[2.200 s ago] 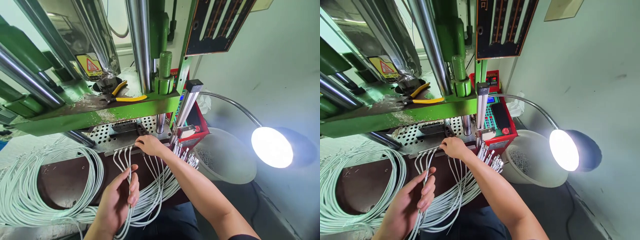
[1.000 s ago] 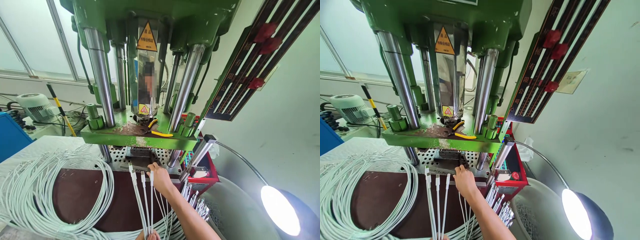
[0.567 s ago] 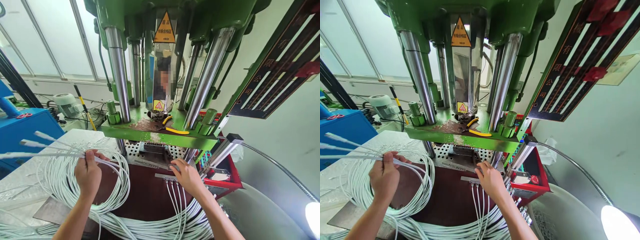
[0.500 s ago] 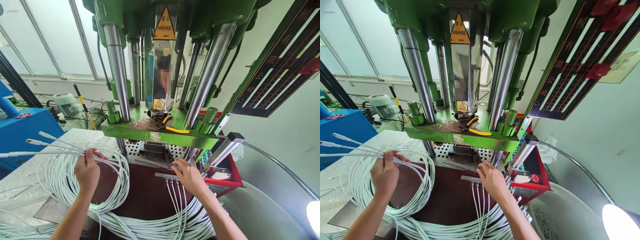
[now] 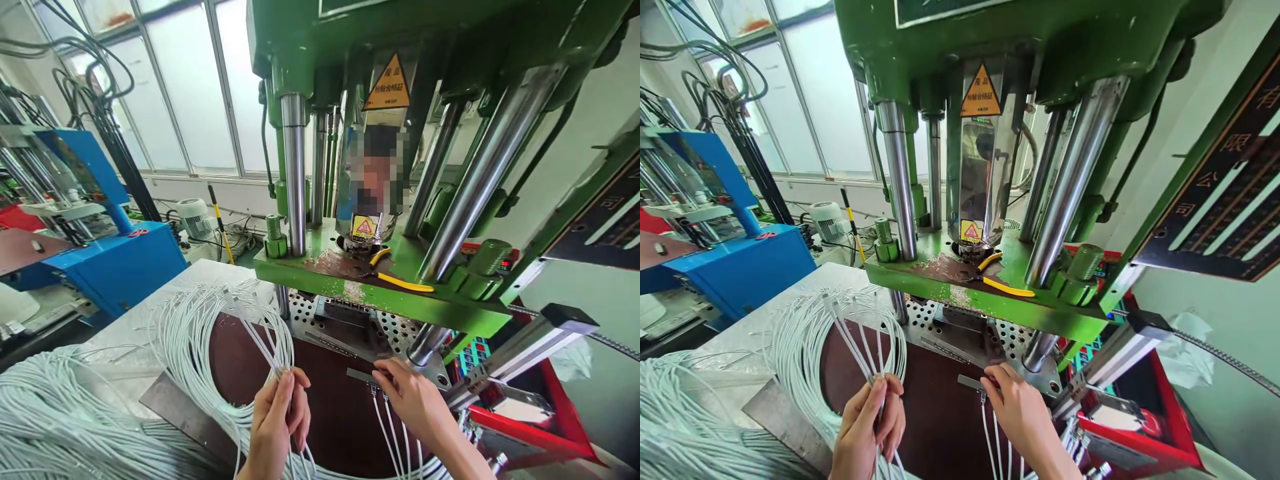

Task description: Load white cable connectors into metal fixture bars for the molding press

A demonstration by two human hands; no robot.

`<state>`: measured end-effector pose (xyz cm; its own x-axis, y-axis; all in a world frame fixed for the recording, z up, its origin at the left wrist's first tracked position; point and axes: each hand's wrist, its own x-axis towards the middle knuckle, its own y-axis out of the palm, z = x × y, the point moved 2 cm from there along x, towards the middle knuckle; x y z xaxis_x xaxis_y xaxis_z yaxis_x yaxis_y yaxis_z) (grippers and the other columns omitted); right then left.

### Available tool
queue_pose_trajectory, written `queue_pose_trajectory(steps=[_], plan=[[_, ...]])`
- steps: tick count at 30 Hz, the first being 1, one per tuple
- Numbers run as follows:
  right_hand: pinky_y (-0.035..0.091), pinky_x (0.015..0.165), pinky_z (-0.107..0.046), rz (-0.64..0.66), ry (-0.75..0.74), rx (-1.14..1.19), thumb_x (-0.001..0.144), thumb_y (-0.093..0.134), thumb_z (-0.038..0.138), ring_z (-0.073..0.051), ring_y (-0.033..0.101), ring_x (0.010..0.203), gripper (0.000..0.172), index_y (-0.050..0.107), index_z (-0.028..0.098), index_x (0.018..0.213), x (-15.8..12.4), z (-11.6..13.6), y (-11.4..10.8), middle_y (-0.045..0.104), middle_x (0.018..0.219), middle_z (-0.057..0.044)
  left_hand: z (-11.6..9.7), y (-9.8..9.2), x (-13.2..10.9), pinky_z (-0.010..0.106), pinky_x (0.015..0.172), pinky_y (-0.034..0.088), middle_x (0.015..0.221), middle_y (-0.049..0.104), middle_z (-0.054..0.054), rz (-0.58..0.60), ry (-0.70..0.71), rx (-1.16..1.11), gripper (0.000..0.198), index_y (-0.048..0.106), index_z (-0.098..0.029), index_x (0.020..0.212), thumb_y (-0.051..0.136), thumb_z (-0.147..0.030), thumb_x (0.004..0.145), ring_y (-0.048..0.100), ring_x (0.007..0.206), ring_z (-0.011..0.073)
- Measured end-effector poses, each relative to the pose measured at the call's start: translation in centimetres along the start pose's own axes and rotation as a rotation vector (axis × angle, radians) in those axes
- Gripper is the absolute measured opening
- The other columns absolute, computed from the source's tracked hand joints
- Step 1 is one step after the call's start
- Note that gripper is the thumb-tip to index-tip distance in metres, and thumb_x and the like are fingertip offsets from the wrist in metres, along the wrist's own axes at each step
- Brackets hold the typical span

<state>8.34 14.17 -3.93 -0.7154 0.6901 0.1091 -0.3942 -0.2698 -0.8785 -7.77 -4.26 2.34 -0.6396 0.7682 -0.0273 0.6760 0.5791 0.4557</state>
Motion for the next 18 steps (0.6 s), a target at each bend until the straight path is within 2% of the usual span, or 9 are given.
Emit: queue_pose_trajectory(steps=[5,9,13,18], plan=[[0.052,0.071,-0.036,-0.001,-0.007,-0.048,0.097,0.033,0.040,-0.023,0.069,0.086,0.036,0.064,0.023,0.098,-0.4,0.0,1.0,0.071,0.101,-0.007,0.8,-0.2,-0.5,0.018,0.036,0.023,0.039,0.033,-0.008,0.111,-0.030,-0.035,0.039,0.063,-0.016,0.080,0.056,-0.055,0.086,0.035,0.030,0.0052],[0.052,0.070,-0.035,-0.022,-0.049,-0.086,0.098,0.032,0.037,-0.024,0.069,0.090,0.037,0.065,0.021,0.099,-0.5,-0.1,1.5,0.071,0.101,-0.008,1.2,-0.3,-0.7,0.018,0.037,0.022,0.038,0.032,-0.009,0.208,0.007,-0.073,0.036,0.062,-0.016,0.081,0.051,-0.049,0.091,0.034,0.029,0.0046],[0.052,0.071,-0.034,-0.042,-0.074,-0.104,0.099,0.034,0.035,-0.023,0.069,0.090,0.035,0.065,0.021,0.098,-0.5,-0.1,1.7,0.071,0.099,-0.006,1.7,-0.2,-0.7,0.018,0.037,0.017,0.037,0.029,-0.009,0.276,0.039,-0.121,0.035,0.062,-0.016,0.080,0.048,-0.045,0.093,0.030,0.028,0.0037],[0.052,0.073,-0.035,-0.060,-0.078,-0.128,0.099,0.037,0.033,-0.023,0.069,0.092,0.032,0.066,0.021,0.096,-0.6,0.0,1.8,0.071,0.098,-0.006,1.8,-0.2,-1.0,0.018,0.039,0.017,0.037,0.026,-0.010,0.338,0.024,-0.139,0.036,0.063,-0.017,0.076,0.050,-0.047,0.092,0.025,0.029,0.0023]])
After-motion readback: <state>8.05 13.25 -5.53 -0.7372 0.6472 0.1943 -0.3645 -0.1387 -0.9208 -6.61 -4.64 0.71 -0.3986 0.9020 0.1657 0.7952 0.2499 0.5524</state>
